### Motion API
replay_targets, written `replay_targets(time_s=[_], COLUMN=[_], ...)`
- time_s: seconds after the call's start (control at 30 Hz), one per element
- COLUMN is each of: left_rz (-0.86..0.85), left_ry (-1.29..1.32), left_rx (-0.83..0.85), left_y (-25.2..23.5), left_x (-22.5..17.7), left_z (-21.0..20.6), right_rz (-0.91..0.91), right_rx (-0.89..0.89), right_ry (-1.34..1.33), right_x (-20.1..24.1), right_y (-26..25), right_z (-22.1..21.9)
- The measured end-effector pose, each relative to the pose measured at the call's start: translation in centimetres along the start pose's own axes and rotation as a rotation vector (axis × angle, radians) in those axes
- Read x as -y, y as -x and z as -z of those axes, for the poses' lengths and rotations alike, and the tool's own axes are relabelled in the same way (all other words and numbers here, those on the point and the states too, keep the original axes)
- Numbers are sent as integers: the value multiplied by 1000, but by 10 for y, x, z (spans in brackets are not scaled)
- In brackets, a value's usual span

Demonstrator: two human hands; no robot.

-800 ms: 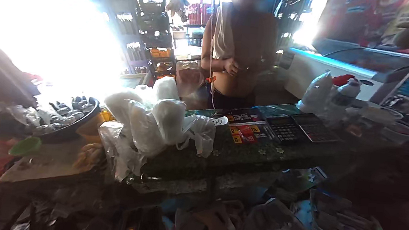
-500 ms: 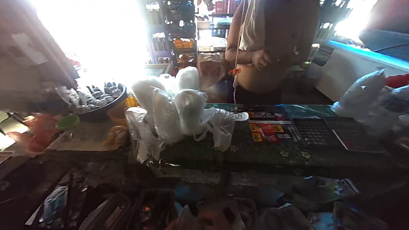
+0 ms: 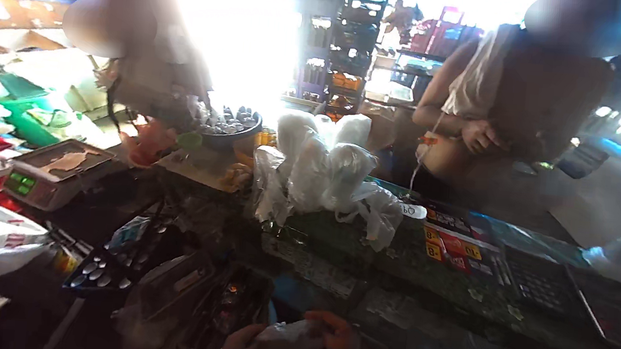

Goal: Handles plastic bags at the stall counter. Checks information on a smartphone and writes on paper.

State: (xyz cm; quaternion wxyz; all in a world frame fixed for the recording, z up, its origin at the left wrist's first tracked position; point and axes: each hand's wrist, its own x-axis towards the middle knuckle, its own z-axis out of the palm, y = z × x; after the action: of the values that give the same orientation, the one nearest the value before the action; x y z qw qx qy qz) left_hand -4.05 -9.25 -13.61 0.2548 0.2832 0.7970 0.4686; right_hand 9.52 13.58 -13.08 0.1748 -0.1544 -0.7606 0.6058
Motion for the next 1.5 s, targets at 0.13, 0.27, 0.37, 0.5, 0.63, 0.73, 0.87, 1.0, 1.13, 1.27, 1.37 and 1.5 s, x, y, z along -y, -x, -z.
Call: replay_targets(time_s=[0.13,0.27,0.37,0.5,0.63,0.73,0.87,1.0,1.13,1.27,1.37,1.5], left_rz=[41,28,-98,-178,-170,-85,-119,-365,-336,-167,-90,-146], left_ry=[79,2,-57,-73,6,95,282,408,300,141,111,402], left_rx=[-59,59,109,54,15,-54,-116,91,-3,5,28,-10], left_y=[2,5,8,6,11,12,8,-4,-7,-6,-13,-26], left_x=[11,0,-3,7,7,6,2,-6,-11,-3,8,18], left_z=[1,3,2,5,16,27,47,65,100,147,181,223], right_rz=[-58,7,4,81,29,-97,-104,33,173,230,108,-123], right_rx=[-25,156,341,334,101,29,304,679,619,532,564,613], right_ry=[-129,-3,173,240,231,217,313,402,382,224,11,-56], right_x=[9,16,19,16,35,48,60,77,92,101,116,130], right_y=[0,1,-1,-8,-18,-30,-51,-68,-100,-122,-128,-127], right_z=[-15,-33,-46,-47,-39,-34,-42,-81,-106,-136,-174,-217])
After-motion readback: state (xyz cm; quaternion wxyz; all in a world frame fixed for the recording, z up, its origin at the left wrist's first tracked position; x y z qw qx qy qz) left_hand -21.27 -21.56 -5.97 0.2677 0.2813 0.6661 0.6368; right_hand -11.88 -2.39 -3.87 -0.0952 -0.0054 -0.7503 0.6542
